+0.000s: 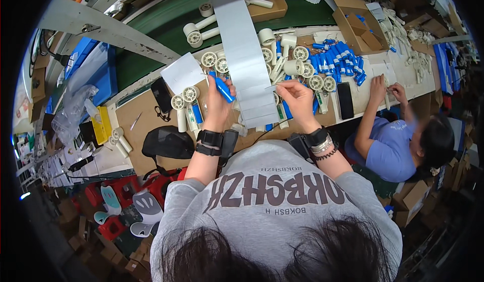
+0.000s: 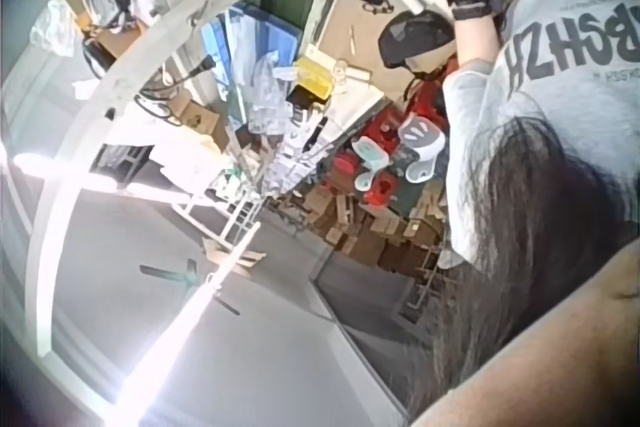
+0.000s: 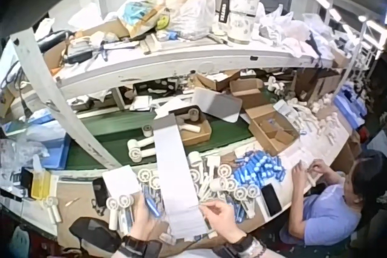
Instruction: Applying small circular labels to the ends of blue cylindrical parts from a roll at a factory assembly station.
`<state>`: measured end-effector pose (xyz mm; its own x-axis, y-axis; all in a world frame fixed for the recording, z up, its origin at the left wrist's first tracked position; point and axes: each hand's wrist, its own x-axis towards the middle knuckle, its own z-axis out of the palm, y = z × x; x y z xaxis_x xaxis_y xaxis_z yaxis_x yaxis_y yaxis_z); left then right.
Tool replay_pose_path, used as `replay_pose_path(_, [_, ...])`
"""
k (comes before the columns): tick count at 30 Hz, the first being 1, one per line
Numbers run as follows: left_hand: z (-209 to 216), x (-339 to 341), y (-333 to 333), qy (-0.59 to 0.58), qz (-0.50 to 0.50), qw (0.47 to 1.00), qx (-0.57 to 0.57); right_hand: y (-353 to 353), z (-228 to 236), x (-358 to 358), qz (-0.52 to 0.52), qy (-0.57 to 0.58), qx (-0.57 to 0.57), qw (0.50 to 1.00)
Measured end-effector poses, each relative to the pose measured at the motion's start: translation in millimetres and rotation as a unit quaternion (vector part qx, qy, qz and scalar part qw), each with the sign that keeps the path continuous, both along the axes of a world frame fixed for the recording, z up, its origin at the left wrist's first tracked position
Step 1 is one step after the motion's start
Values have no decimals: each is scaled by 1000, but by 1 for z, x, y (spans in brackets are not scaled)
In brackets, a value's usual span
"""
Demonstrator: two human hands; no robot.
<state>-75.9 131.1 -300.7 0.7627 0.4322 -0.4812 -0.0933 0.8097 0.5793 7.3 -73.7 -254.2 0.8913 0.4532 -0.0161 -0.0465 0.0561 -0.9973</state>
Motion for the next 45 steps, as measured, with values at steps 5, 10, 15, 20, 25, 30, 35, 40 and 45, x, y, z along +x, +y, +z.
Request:
replay_pose_path(5, [59, 12, -10, -185, -70, 975, -105, 5, 42, -1, 20, 76, 62, 995])
replay_pose_path(10, [103, 21, -25, -192, -76, 972, -111, 11, 71, -9, 6, 36, 70, 997])
replay_pose_path(15, [122, 25, -32, -180, -110, 973, -95, 10, 85, -15, -10, -12, 84, 996])
replay_pose_path(20, [132, 24, -30, -201, -155, 958, -133, -2, 97, -14, -16, -45, 83, 995])
replay_pose_path(25, [138, 26, -31, -237, -180, 935, -190, -7, 102, -15, 21, -82, 122, 989])
replay_pose_path(30, [145, 25, -34, -242, -170, 940, -171, -6, 104, -15, 47, -119, 114, 985])
replay_pose_path(35, [152, 26, -40, -225, -129, 957, -129, 0, 107, -17, 47, -40, 106, 992])
replay_pose_path(40, [156, 28, -44, -206, -126, 968, -65, 11, 106, -17, 36, 57, 107, 992])
replay_pose_path(45, [158, 28, -48, -176, -123, 976, -22, 18, 102, -16, 28, 64, 92, 993])
